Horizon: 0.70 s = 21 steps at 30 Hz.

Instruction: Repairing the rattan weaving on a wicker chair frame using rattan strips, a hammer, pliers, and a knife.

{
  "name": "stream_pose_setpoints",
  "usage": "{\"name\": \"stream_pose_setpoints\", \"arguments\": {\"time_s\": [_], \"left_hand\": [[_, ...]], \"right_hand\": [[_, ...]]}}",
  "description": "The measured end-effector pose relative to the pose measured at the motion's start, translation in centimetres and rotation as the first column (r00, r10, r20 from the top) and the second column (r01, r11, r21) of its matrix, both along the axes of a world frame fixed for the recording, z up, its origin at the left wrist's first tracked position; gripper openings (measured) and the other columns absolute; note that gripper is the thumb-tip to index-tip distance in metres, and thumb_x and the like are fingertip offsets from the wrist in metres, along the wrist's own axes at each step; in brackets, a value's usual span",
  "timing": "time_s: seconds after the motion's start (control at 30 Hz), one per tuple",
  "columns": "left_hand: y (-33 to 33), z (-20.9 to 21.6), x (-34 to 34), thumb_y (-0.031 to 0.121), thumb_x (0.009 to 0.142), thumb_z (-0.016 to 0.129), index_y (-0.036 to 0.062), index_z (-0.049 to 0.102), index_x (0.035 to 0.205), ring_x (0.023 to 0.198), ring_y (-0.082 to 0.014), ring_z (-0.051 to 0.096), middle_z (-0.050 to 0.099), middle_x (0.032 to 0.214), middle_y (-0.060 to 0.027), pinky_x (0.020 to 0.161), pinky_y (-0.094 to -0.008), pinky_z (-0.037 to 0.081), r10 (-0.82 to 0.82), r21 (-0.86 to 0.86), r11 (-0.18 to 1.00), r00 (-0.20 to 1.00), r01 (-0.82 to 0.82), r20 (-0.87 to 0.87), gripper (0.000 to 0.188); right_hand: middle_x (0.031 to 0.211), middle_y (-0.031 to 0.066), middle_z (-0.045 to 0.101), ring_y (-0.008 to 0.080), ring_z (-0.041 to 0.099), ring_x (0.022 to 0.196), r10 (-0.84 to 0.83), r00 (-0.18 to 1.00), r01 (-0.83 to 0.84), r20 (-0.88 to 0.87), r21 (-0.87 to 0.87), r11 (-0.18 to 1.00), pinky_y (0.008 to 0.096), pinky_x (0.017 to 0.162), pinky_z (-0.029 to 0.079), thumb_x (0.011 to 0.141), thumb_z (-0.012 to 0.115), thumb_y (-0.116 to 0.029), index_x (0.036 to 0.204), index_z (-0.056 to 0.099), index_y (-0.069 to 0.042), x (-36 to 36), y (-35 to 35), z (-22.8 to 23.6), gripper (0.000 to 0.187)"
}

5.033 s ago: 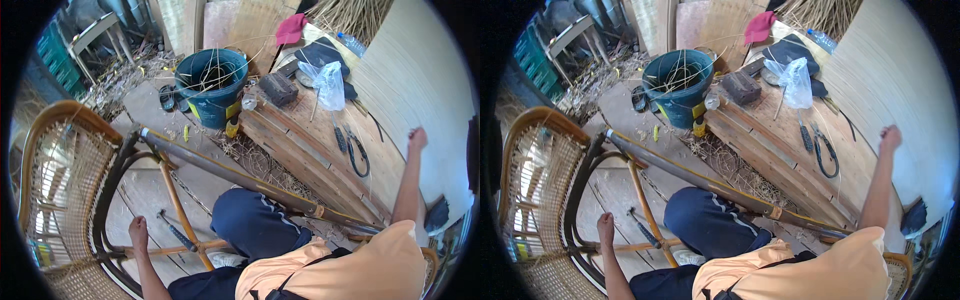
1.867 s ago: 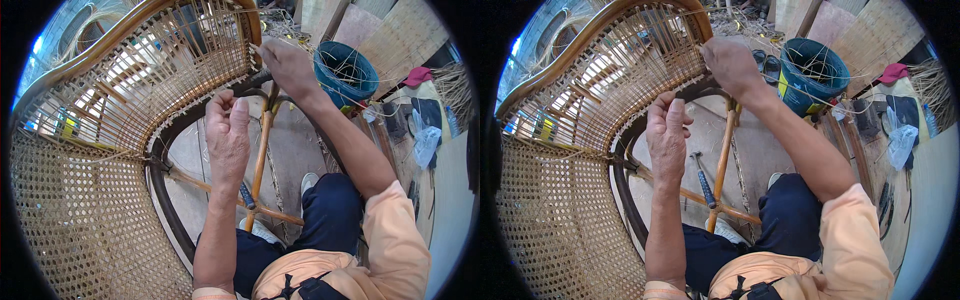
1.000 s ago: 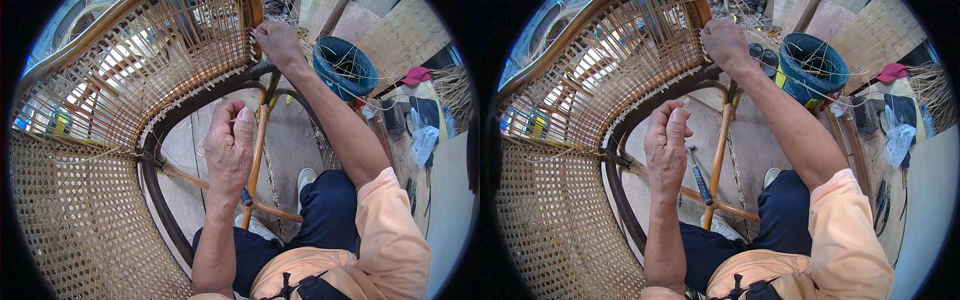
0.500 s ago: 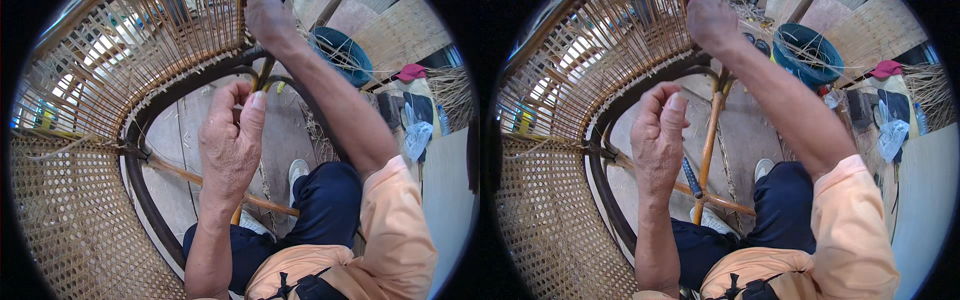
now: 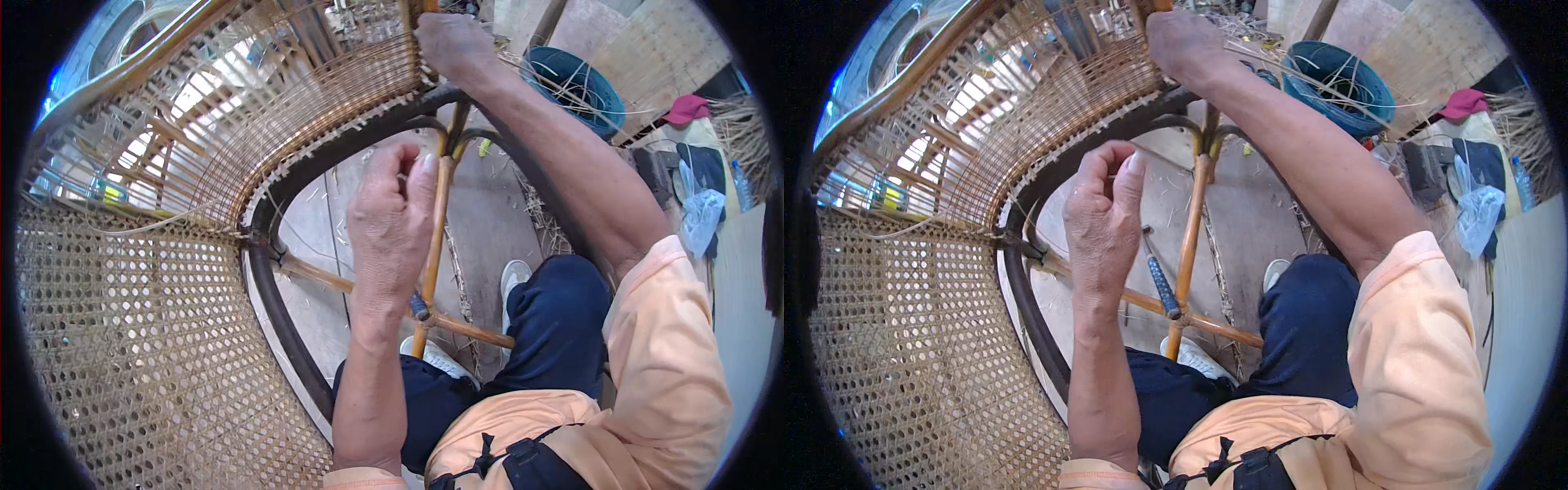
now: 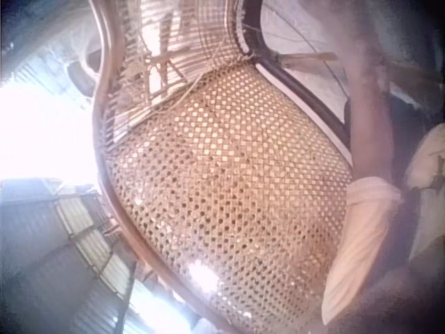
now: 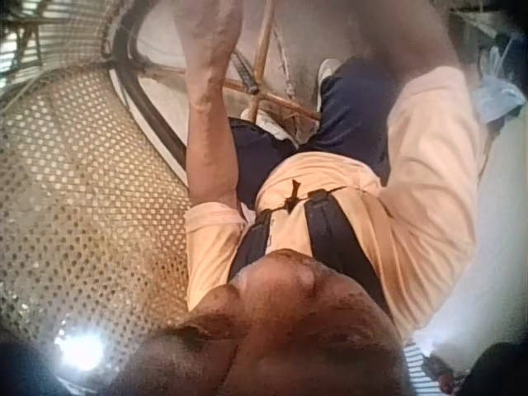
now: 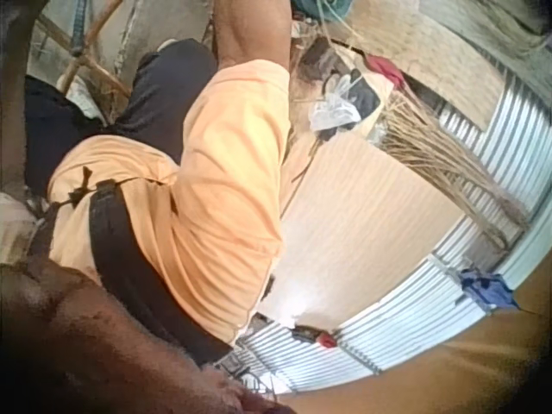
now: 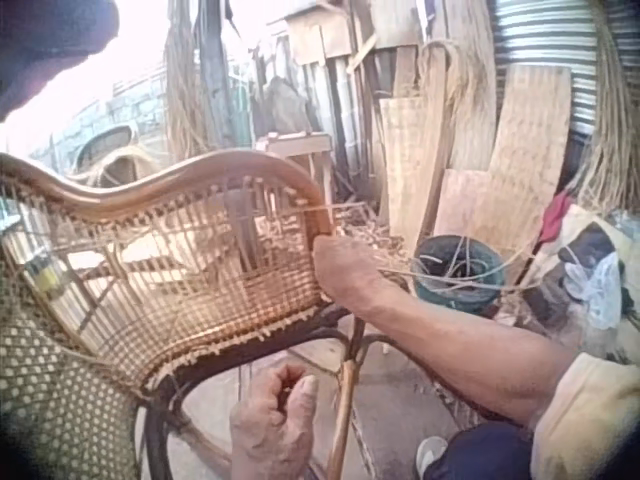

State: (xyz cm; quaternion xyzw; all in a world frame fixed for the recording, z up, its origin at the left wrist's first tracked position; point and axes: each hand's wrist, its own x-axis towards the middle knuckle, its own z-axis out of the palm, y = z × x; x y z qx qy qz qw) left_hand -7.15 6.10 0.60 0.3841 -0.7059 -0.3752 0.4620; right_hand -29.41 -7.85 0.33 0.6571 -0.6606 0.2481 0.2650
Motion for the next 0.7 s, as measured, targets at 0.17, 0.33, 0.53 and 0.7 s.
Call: {"name": "stream_pose_setpoints", "arguments": {"time_s": [0.17,0.33,0.53,0.7], "left_hand": [[-1.4,-1.1,1.3,0.022,0.091,0.058,0.0002,0.061,0.097,0.071,-0.0144,0.056,0.062,0.080,-0.0078,0.067,-0.0277,0.046,0.114,-0.032,0.993,0.964,-0.110,0.240,0.023],[-4.8,-0.6,5.4,0.012,0.089,0.057,0.0006,0.062,0.093,0.067,-0.0204,0.058,0.062,0.080,-0.0103,0.063,-0.0315,0.047,0.456,-0.279,0.860,0.889,-0.427,0.048,0.013],[-5.4,0.1,9.1,0.010,0.091,0.055,-0.0008,0.060,0.095,0.068,-0.0056,0.048,0.056,0.078,-0.0006,0.062,-0.0195,0.042,0.538,-0.056,0.828,0.818,-0.558,-0.202,0.012],[-5.8,-0.9,9.4,0.017,0.091,0.057,0.0016,0.060,0.105,0.070,-0.0098,0.052,0.057,0.081,-0.0016,0.061,-0.0209,0.042,0.535,0.028,0.845,0.843,-0.534,-0.065,0.022]], "right_hand": [[0.085,0.0220,0.064,0.0393,0.063,0.077,0.185,0.979,-0.203,-0.086,-0.334,0.920,0.0475,0.071,0.050,0.082,0.054,-0.015,0.098,0.061,0.002,2.5,5.0,4.7,0.024],[0.081,0.0175,0.064,0.0327,0.063,0.079,0.411,0.850,-0.523,0.328,0.436,0.732,0.0408,0.070,0.050,0.086,0.054,-0.024,0.093,0.064,-0.004,8.4,7.1,5.2,0.024],[0.089,0.0170,0.067,0.0329,0.064,0.084,0.294,0.888,-0.436,0.353,0.849,0.299,0.0425,0.072,0.051,0.074,0.069,-0.030,0.084,0.070,-0.005,16.8,6.6,-14.9,0.027],[0.106,0.0111,0.066,0.0269,0.064,0.099,-0.195,0.958,-0.157,0.210,0.954,0.255,0.0428,0.079,0.052,0.081,0.056,-0.023,0.103,0.069,-0.009,20.1,11.6,-24.3,0.029]]}}
